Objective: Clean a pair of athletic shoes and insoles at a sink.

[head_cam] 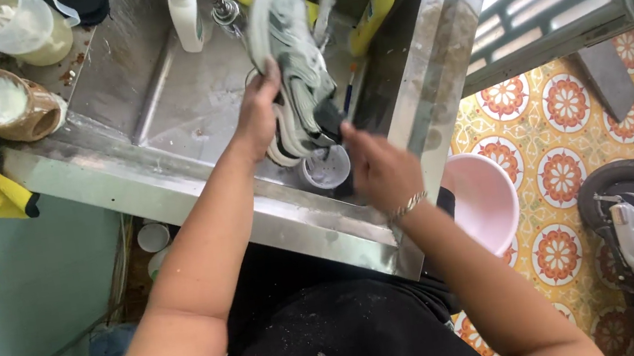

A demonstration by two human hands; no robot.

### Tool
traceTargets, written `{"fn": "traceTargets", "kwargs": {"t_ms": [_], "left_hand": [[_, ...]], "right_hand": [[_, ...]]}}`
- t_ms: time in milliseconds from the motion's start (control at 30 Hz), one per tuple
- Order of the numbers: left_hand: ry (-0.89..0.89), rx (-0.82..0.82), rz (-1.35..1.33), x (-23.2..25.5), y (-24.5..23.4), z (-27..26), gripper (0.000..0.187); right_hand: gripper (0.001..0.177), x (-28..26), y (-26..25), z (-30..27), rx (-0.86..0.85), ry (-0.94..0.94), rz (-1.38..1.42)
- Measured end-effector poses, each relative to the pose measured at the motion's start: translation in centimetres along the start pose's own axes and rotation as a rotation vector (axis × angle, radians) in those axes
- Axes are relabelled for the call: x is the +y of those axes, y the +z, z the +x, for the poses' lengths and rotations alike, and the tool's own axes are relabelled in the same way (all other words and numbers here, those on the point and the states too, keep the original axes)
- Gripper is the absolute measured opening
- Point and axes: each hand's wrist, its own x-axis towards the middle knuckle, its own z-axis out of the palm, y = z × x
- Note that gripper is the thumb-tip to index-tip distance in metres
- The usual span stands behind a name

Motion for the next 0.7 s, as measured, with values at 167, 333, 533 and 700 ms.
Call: {"fn": "traceTargets", "kwargs": {"t_ms": [167, 333, 533, 700], "left_hand": [[-0.116, -0.065, 0.114, -1.5, 0.5, 0.8, 0.064], [0.024, -0.099, -0.159, 1.4, 0.0, 0.0, 0.064], [-0.089, -0.100, 0.057, -2.2, 0.2, 0.9, 0.063], [0.059, -0.078, -0.165, -0.1, -0.1, 1.5, 0.061]], "right_hand": [[0.028, 0.9, -0.3, 1.7, 0.008, 0.065, -0.138], [0.027, -0.1, 0.1, -1.2, -0.009, 0.014, 0.128], [0.026, 0.9, -0.7, 1.9, 0.039, 0.070, -0.103], [0.022, 0.0, -0.1, 0.1, -0.057, 0.124, 0.147]]}}
